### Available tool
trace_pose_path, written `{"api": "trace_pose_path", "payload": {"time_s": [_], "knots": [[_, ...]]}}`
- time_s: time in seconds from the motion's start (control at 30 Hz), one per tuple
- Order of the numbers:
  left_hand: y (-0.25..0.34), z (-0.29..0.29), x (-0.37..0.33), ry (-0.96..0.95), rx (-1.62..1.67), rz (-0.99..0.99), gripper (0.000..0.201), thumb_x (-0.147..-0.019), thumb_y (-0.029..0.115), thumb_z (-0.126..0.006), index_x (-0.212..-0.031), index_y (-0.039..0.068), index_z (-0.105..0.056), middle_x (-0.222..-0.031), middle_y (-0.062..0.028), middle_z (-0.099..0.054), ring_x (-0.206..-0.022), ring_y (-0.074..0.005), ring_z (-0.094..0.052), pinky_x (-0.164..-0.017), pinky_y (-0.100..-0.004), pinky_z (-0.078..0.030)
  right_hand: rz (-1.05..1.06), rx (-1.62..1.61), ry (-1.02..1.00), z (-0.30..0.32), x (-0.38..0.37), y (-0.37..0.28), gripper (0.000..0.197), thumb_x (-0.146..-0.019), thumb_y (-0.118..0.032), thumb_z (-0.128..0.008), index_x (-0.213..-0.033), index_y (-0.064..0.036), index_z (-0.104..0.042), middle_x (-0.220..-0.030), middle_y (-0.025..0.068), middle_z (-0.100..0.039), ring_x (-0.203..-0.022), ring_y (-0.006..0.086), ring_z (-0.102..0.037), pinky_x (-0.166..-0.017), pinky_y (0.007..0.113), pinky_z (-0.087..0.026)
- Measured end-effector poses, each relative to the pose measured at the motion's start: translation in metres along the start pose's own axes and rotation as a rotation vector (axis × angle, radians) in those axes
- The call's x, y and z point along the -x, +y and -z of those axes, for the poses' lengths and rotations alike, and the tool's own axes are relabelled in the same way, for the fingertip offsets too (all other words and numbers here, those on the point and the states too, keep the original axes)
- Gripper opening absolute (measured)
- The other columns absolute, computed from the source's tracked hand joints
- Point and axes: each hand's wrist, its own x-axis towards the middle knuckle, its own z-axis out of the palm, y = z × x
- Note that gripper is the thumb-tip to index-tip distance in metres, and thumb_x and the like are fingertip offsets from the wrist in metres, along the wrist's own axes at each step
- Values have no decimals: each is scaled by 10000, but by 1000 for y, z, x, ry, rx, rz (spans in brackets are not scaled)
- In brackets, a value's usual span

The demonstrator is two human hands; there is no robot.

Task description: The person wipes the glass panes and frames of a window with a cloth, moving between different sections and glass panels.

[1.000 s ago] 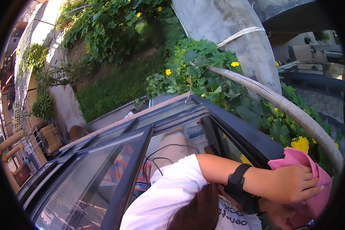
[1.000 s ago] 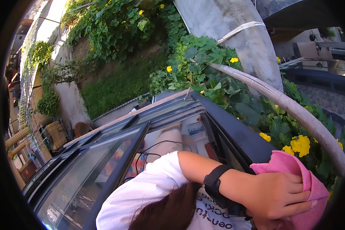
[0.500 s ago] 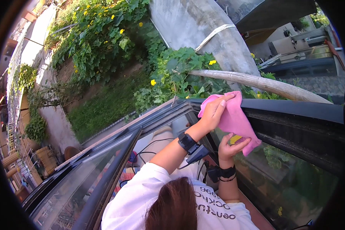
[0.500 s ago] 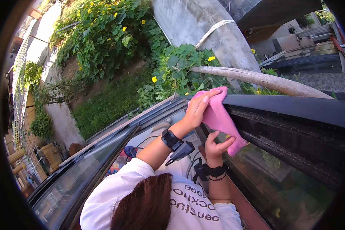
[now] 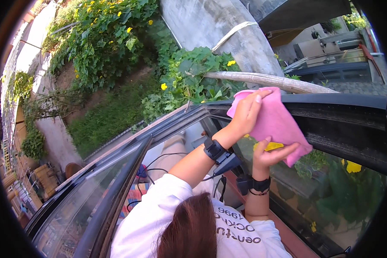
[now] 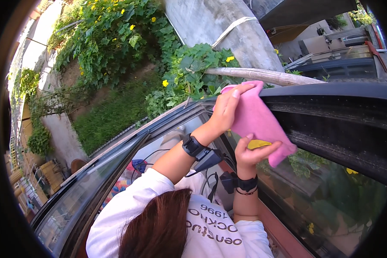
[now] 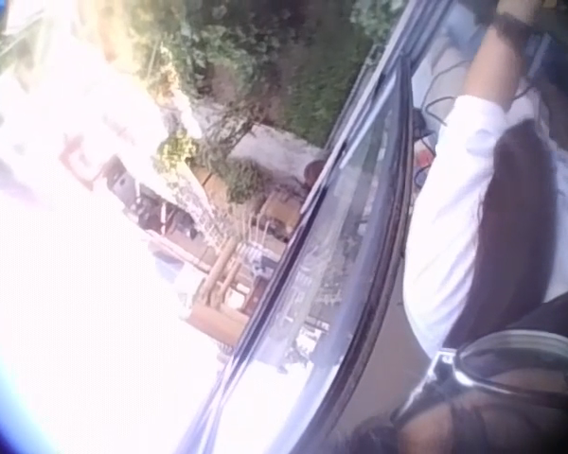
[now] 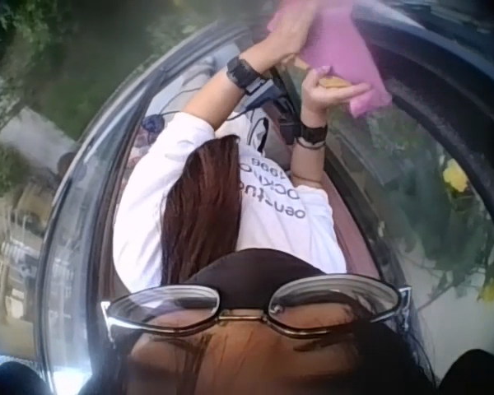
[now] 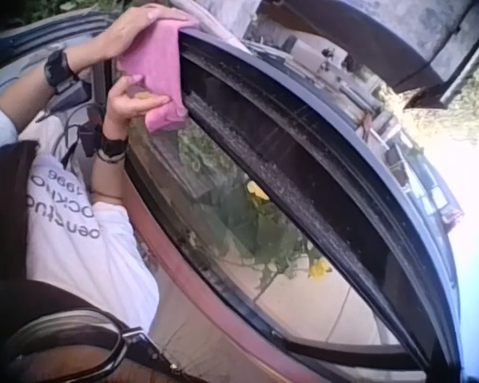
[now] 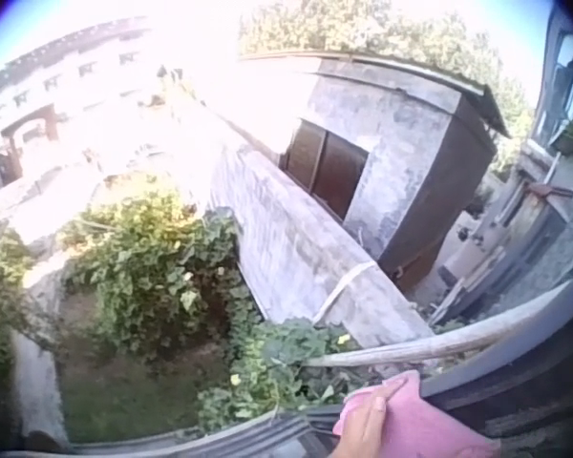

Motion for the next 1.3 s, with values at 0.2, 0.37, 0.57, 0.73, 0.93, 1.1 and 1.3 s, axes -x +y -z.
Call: {"api": "trace_pose_path", "payload": {"time_s": [0.2, 0.37, 0.57, 0.73, 0.93, 1.1, 1.3], "knots": [[-39, 32, 27, 39, 258, 441, 480, -892, 262, -195, -1021, -47, -541, -1004, -122, -567, -899, -170, -508, -847, -263, -352, 3, 280, -336, -17, 73, 17, 658, -661, -83, -557, -1210, 111, -251, -1163, 288, -361, -1055, 404, -377, -899, 420, -300], [29, 9, 4, -93, 215, -1, 467, -878, 278, -232, -1109, -55, -465, -1134, -167, -486, -1090, -250, -417, -967, -328, -224, -131, 99, -98, 19, 4, -24, 726, -671, -52, -536, -1263, 87, -140, -1246, 276, -256, -1137, 377, -297, -948, 416, -226], [45, -7, -10, -94, 24, -177, 453, -866, 279, -262, -1120, -43, -455, -1121, -182, -493, -1065, -294, -447, -934, -343, -285, -8, 212, -39, 22, -25, -27, 820, -708, -140, -575, -1278, 82, -29, -1267, 313, -169, -1157, 394, -257, -949, 423, -209], [-9, 15, -5, -173, 20, 78, 513, -891, 290, -163, -1068, -44, -509, -1081, -148, -532, -1026, -219, -475, -914, -289, -307, -27, 358, -195, -5, 31, -10, 705, -669, -133, -564, -1223, 123, -211, -1113, 331, -370, -1016, 440, -385, -878, 440, -314], [38, 17, -3, -188, 280, 145, 508, -868, 323, -229, -1099, -54, -478, -1145, -171, -477, -1105, -243, -402, -961, -321, -243, 13, 248, -85, 3, 22, -14, 535, -634, -89, -567, -1101, 106, -395, -1033, 252, -468, -962, 389, -466, -832, 434, -374], [102, -8, -19, -221, 265, -105, 636, -804, 401, -348, -1186, -107, -346, -1250, -187, -356, -1168, -260, -334, -981, -350, -212, 68, 109, 124, 35, -39, -27, 602, -622, -49, -583, -1145, 126, -342, -1057, 263, -447, -942, 383, -479, -812, 411, -396], [42, 11, -19, -269, 5, 129, 415, -877, 256, -273, -1141, -26, -422, -1108, -114, -487, -1019, -156, -445, -868, -262, -333, 149, 255, 7, 7, -12, -18, 629, -639, -89, -584, -1160, 131, -309, -1029, 277, -446, -954, 403, -455, -819, 429, -377]]}}
